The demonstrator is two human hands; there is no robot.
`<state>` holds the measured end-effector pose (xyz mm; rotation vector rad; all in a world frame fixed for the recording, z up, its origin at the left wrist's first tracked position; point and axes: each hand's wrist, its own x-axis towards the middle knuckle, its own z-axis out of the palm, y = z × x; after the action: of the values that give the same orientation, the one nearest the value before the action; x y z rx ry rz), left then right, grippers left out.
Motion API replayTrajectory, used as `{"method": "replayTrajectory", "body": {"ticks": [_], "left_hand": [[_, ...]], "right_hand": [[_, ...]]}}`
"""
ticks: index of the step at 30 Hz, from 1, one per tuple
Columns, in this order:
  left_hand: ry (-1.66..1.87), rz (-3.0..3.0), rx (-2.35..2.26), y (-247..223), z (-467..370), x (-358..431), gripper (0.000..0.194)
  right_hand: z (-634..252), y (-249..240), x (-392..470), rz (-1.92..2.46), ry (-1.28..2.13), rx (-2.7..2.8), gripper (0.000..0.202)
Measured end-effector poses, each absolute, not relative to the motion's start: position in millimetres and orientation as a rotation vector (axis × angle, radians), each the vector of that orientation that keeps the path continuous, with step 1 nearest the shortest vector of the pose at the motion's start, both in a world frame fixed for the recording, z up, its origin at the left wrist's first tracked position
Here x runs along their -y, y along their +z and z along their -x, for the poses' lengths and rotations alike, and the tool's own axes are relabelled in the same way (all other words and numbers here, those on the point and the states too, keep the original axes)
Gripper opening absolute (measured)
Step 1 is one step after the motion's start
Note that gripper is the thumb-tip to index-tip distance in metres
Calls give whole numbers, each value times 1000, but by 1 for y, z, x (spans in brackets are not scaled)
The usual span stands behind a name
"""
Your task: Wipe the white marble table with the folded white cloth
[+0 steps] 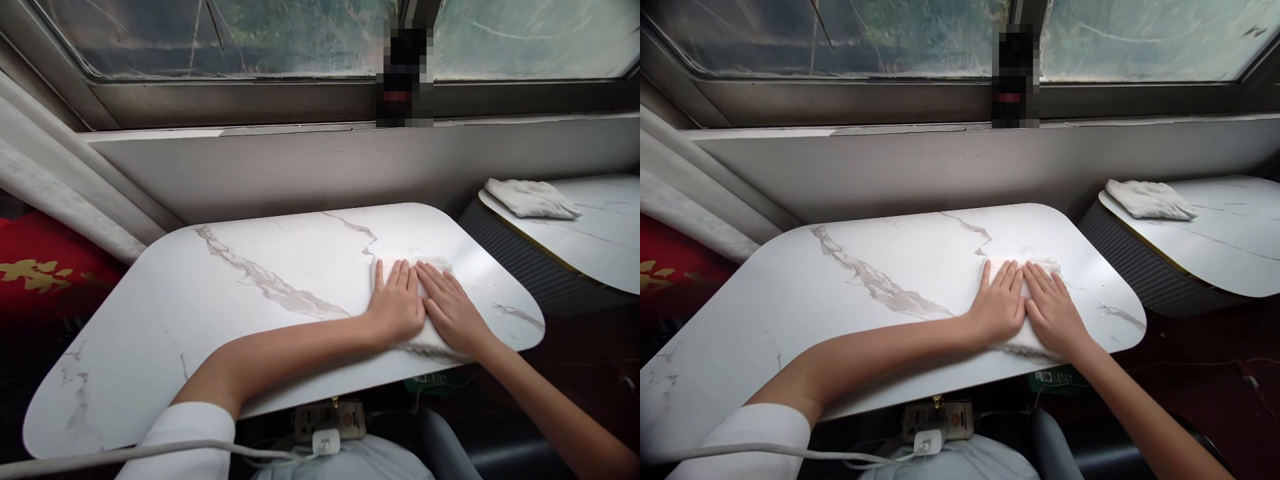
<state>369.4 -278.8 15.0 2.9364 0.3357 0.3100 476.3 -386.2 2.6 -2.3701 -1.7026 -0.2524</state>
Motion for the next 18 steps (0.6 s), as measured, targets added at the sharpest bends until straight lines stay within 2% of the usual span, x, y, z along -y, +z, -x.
{"method": "replayTrajectory", "body": {"ticks": [9, 18], "left_hand": [[322, -2877, -513, 10, -491, 178, 54], [403, -2850, -702, 6, -534, 155, 54]], "right_hand": [[-589, 3, 273, 2369, -236, 1567, 53], [-637, 0, 236, 2317, -249, 1623, 54]]}}
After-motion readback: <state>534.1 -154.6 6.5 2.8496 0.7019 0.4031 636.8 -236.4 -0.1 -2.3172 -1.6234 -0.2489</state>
